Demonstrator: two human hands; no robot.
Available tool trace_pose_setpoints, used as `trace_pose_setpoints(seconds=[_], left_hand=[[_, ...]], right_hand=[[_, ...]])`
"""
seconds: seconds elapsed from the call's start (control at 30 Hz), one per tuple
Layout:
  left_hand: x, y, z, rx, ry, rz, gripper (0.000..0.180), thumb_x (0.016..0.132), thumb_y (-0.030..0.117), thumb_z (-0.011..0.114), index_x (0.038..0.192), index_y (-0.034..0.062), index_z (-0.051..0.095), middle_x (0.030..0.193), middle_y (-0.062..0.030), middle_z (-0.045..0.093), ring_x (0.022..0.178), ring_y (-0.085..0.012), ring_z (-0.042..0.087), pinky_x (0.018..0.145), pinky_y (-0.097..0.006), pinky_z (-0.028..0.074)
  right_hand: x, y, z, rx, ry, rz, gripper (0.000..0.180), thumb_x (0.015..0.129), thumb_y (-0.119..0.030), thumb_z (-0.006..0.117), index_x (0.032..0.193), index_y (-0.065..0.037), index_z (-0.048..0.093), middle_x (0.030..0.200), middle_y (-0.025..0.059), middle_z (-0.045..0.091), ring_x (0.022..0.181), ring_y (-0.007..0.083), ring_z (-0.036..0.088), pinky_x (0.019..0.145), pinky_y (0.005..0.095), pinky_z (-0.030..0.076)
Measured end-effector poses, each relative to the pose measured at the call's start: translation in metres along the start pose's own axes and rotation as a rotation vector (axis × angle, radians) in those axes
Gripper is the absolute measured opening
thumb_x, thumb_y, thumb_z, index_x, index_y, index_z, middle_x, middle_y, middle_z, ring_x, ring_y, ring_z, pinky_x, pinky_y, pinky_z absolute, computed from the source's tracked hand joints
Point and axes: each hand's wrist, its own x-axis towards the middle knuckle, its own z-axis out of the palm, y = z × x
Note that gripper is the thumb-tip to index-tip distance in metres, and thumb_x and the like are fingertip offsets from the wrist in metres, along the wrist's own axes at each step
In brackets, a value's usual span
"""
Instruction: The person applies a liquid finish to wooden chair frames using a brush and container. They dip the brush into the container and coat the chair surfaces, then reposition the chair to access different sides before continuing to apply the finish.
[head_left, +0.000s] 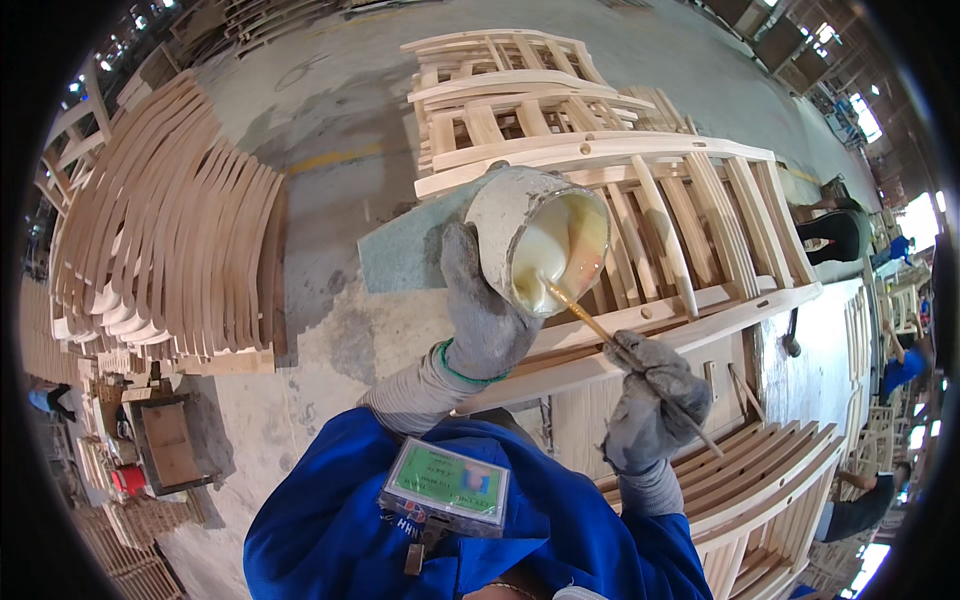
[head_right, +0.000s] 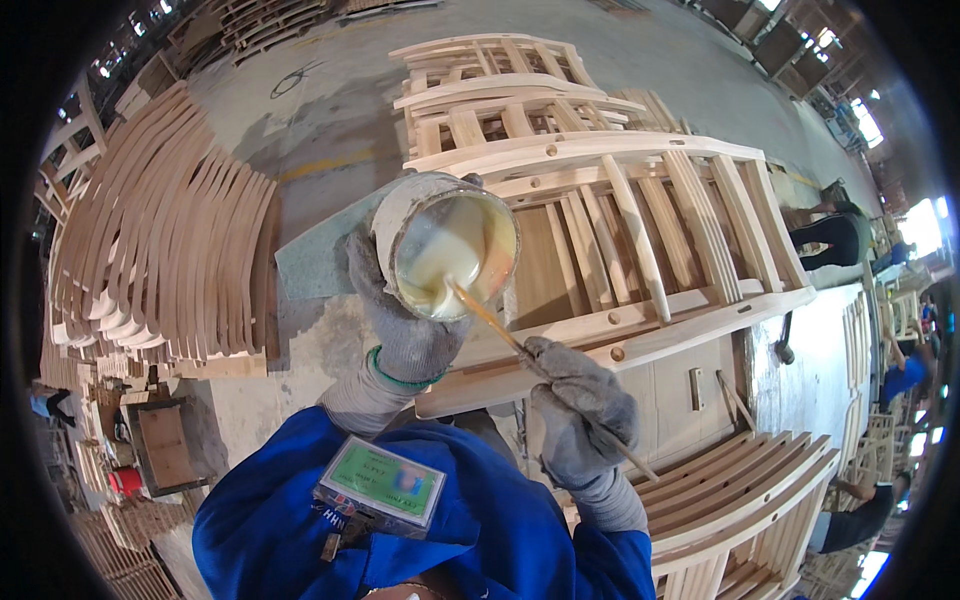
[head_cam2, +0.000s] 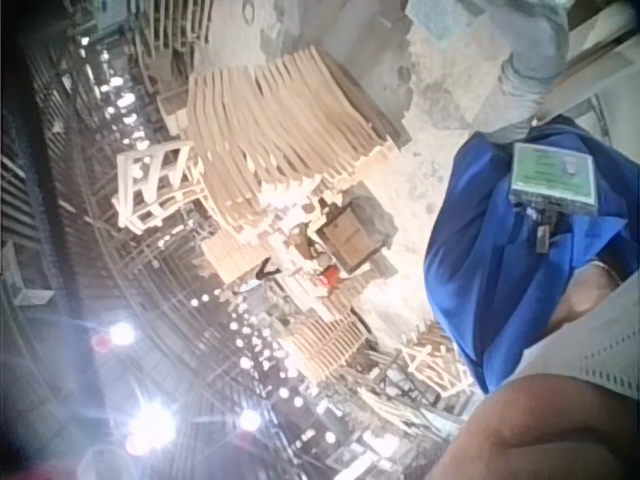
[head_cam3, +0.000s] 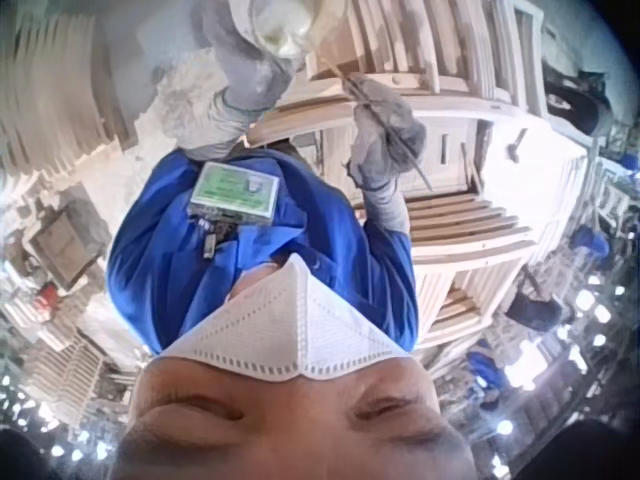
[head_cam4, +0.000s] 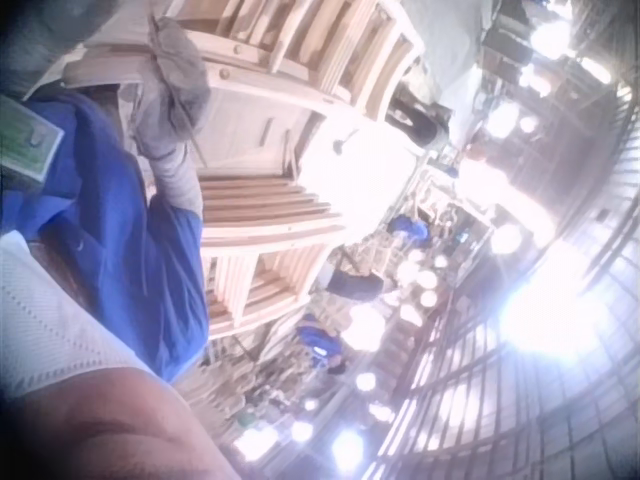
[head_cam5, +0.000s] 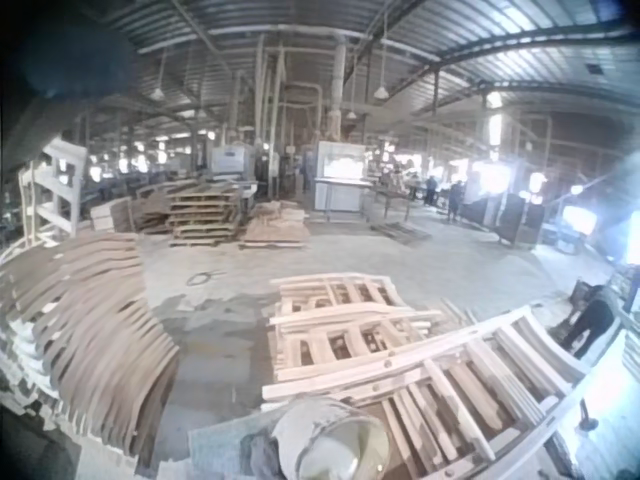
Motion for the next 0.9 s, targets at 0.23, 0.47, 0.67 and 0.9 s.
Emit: trace_pose_setpoints(seconds=[0.23, 0.47, 0.67, 0.9], left_hand=[[-0.008, 0.001, 0.007, 0.237, -0.103, 0.141, 0.091, 0.073, 0.007, 0.07, 0.138, 0.006, 0.006, 0.137, -0.0119, 0.024, 0.124, -0.0226, 0.032, 0.102, -0.038, 0.031], [-0.013, -0.024, 0.023, 0.292, -0.089, 0.393, 0.066, 0.083, 0.015, 0.06, 0.134, 0.0031, 0.02, 0.131, -0.012, 0.031, 0.12, -0.0224, 0.035, 0.1, -0.037, 0.032], [-0.015, -0.019, 0.039, -0.092, -0.069, -0.164, 0.064, 0.08, 0.019, 0.065, 0.128, -0.0004, 0.027, 0.115, -0.0116, 0.042, 0.108, -0.0237, 0.042, 0.096, -0.035, 0.033], [-0.009, -0.054, 0.017, 0.644, -0.202, 0.243, 0.084, 0.072, 0.017, 0.074, 0.133, -0.003, 0.021, 0.125, -0.0203, 0.036, 0.115, -0.0325, 0.04, 0.097, -0.04, 0.035]], right_hand=[[-0.015, 0.002, 0.004, 0.194, 0.221, -0.021, 0.02, 0.078, 0.005, 0.06, 0.093, 0.0, 0.048, 0.094, 0.0251, 0.06, 0.089, 0.0324, 0.062, 0.078, 0.0436, 0.053], [-0.023, -0.02, -0.004, 0.074, 0.249, 0.173, 0.016, 0.078, -0.004, 0.061, 0.087, 0.009, 0.058, 0.093, 0.0231, 0.063, 0.079, 0.0248, 0.065, 0.07, 0.0329, 0.053], [0.03, -0.015, -0.086, -0.039, 0.367, 0.236, 0.022, 0.083, -0.008, 0.06, 0.097, 0.007, 0.054, 0.087, 0.0181, 0.063, 0.08, 0.0243, 0.065, 0.071, 0.0334, 0.055], [0.117, 0.008, -0.288, -0.491, 0.347, 0.368, 0.027, 0.087, -0.02, 0.058, 0.096, 0.004, 0.053, 0.082, 0.0107, 0.06, 0.075, 0.0179, 0.061, 0.071, 0.0299, 0.053]])
